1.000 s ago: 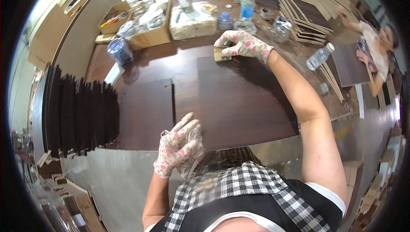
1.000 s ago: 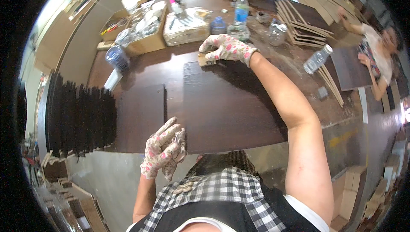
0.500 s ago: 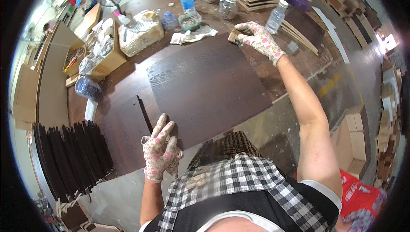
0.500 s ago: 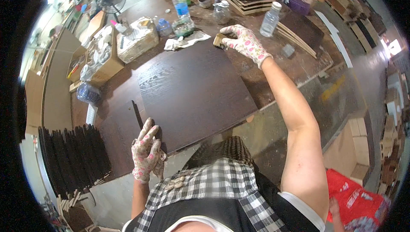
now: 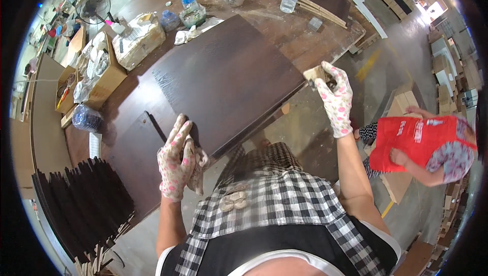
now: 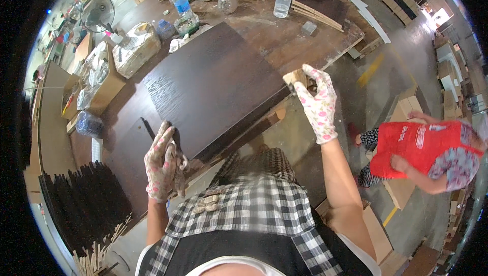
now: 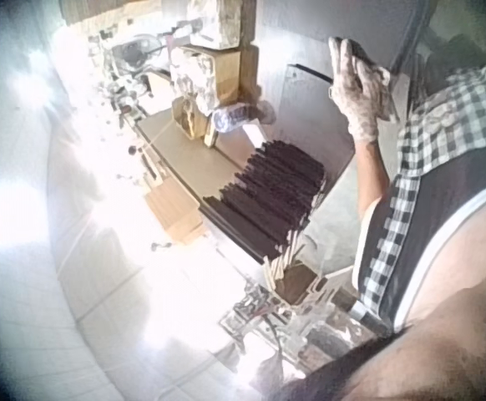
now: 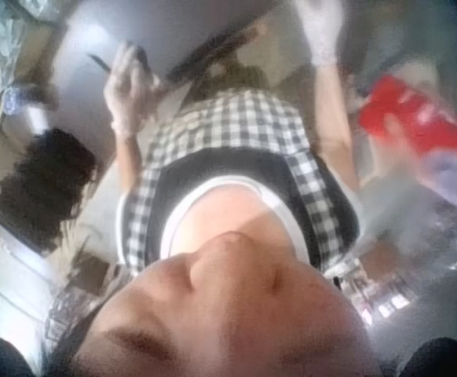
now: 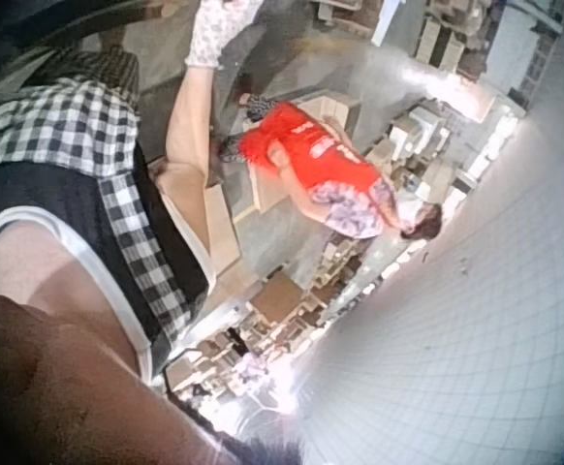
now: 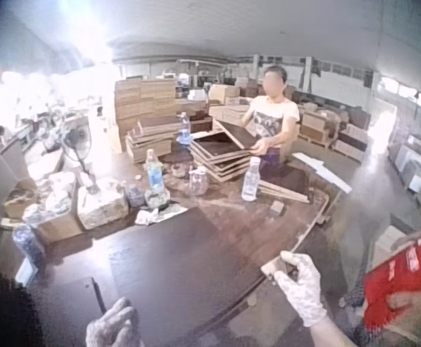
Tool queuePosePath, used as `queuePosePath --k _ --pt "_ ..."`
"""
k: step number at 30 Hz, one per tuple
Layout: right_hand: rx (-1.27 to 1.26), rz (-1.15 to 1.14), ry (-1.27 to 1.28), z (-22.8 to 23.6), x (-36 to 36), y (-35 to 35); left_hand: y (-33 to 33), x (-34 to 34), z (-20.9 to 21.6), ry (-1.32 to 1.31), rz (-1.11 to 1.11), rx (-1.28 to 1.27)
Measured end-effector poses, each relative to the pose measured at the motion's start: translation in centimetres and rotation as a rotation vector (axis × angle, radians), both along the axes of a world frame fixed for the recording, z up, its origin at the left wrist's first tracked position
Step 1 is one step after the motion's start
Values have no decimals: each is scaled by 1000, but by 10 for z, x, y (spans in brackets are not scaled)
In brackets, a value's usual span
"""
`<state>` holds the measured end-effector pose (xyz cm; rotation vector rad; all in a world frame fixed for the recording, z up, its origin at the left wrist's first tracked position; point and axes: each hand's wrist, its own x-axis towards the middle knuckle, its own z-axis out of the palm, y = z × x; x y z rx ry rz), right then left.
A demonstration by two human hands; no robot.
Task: The person applies a finish to dark wood panels using a small sponge tool and then wipes them with a cloth. The person picks up individual panels from a stack, applies the liquid finish, wipes the surface, and then places the finished panels into a new stack.
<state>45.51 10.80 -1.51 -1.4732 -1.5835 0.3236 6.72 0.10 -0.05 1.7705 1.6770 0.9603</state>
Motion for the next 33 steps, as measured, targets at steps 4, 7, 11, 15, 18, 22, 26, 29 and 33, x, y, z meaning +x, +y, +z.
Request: queuePosePath --k 4,7,11,15,18,22,26,29,33 --pt "156 -8 -81 -12 -50 -39 -1 -24 5 -3 -128 -18" --pt "56 206 -51 -17 -106 -75 6 -27 2 34 -159 -63" --pt "69 765 -25 -19 -171 -121 2 -29 5 104 -165 -97" --pt "64 685 6 0 -170 -107 4 -28 -6 96 -150 -50" --pt "90 689 -246 -3 -170 -106 8 -25 -2 91 -150 -56" --pt "137 363 -278 0 -116 -75 9 -22 -5 93 -116 -85" --pt "25 -16 -145 1 -38 -30 12 -19 -10 59 -104 -2" --pt "137 110 -214 11 -55 -36 14 -18 -7 -45 -113 -36" --pt "130 103 -316 2 -45 -24 12 -17 -8 -43 -107 43"
